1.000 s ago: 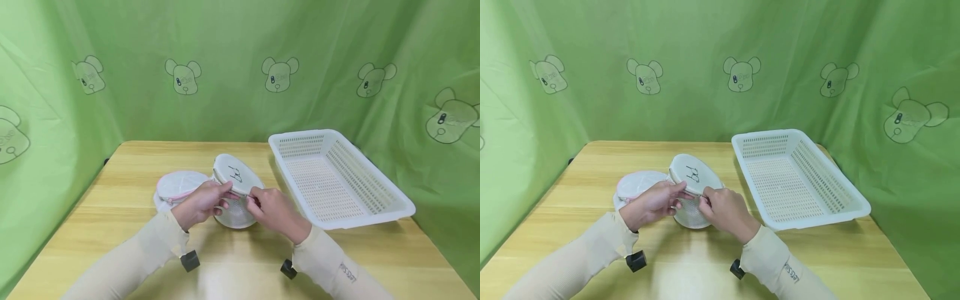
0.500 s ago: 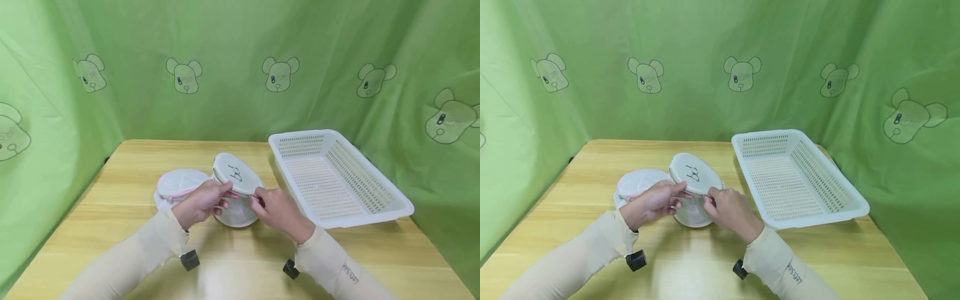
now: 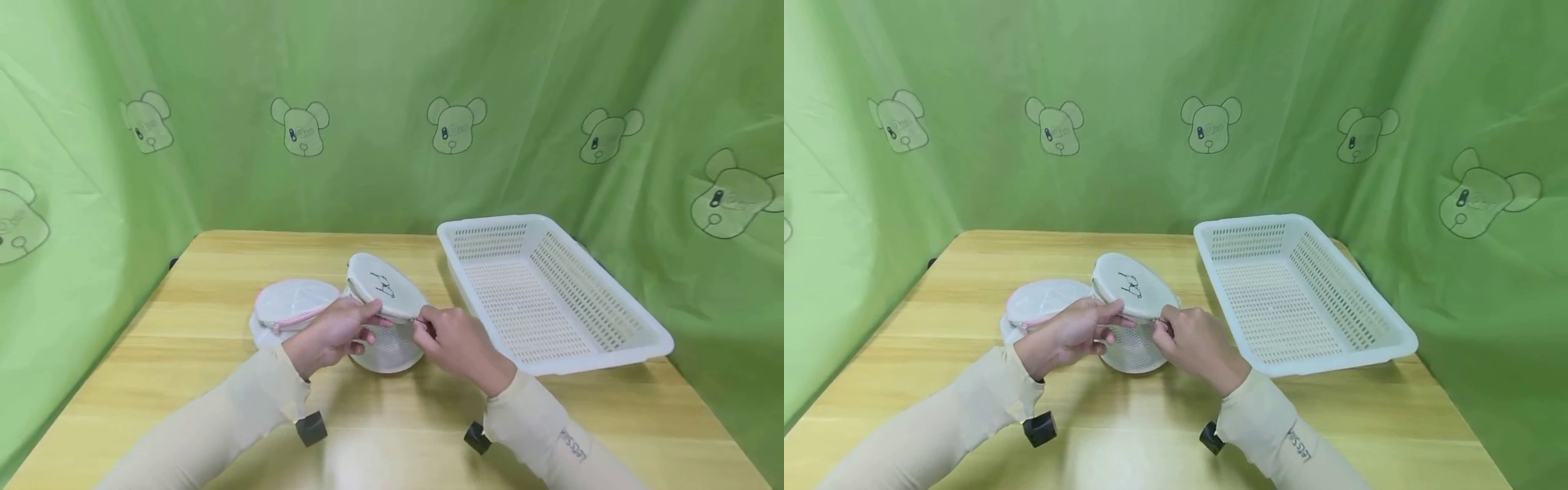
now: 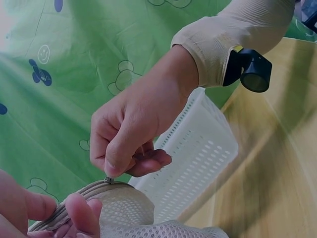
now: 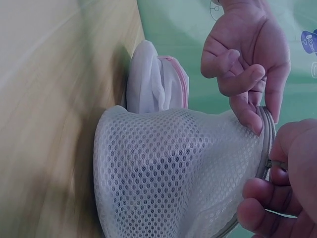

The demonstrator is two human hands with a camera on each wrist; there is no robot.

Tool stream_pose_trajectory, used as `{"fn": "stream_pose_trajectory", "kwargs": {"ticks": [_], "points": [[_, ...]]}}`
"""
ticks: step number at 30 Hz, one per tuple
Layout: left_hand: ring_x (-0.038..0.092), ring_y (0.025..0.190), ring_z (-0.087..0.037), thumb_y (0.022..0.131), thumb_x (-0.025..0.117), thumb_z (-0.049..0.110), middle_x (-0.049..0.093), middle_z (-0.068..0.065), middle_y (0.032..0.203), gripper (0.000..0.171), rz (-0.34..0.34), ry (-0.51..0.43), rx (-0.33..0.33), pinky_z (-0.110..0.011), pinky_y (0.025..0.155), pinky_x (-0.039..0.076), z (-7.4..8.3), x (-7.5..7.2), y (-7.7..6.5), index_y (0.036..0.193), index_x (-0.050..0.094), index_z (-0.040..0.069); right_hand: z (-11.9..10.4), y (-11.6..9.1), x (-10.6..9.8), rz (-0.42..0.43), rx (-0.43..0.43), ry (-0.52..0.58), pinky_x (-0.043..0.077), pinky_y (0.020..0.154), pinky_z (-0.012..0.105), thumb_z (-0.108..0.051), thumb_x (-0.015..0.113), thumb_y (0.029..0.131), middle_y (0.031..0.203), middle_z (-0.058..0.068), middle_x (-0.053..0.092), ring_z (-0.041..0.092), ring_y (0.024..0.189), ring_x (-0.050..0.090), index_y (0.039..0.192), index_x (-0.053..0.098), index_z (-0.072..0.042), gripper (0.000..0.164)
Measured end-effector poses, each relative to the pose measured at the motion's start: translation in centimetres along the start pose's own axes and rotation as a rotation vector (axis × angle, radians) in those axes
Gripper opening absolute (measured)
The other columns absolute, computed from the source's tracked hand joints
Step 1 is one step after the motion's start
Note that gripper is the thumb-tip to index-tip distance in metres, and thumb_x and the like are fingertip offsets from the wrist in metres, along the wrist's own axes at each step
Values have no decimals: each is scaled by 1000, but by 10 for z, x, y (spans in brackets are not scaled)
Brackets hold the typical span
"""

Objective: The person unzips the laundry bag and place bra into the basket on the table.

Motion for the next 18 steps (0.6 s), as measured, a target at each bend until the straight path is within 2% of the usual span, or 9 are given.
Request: {"fn": "stream_pose_trajectory", "kwargs": {"ticks": [7, 18], "points": [[47, 57, -8, 104, 44, 25, 66, -3, 101, 34, -5, -5, -1, -22, 51, 31, -1, 0, 0, 124, 61, 3, 3, -1, 1, -7, 13, 2, 27, 39, 17, -12, 57, 83, 52, -11, 38, 2, 45, 33, 66, 53, -13, 18], [48, 55, -6, 103, 45, 25, 68, -1, 93, 34, 11, -27, 14, -20, 50, 32, 0, -4, -2, 124, 58, 1, 11, -2, 3, -18, 48, -6, 27, 39, 19, -12, 56, 84, 52, -11, 37, 2, 45, 32, 66, 52, -15, 18]]}}
Point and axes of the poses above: each hand's wrist, its own y-axis towards the middle knuckle, its own x-axis out of the palm, z = x × y, the point moved 8 cm from there along y, towards the middle knuckle
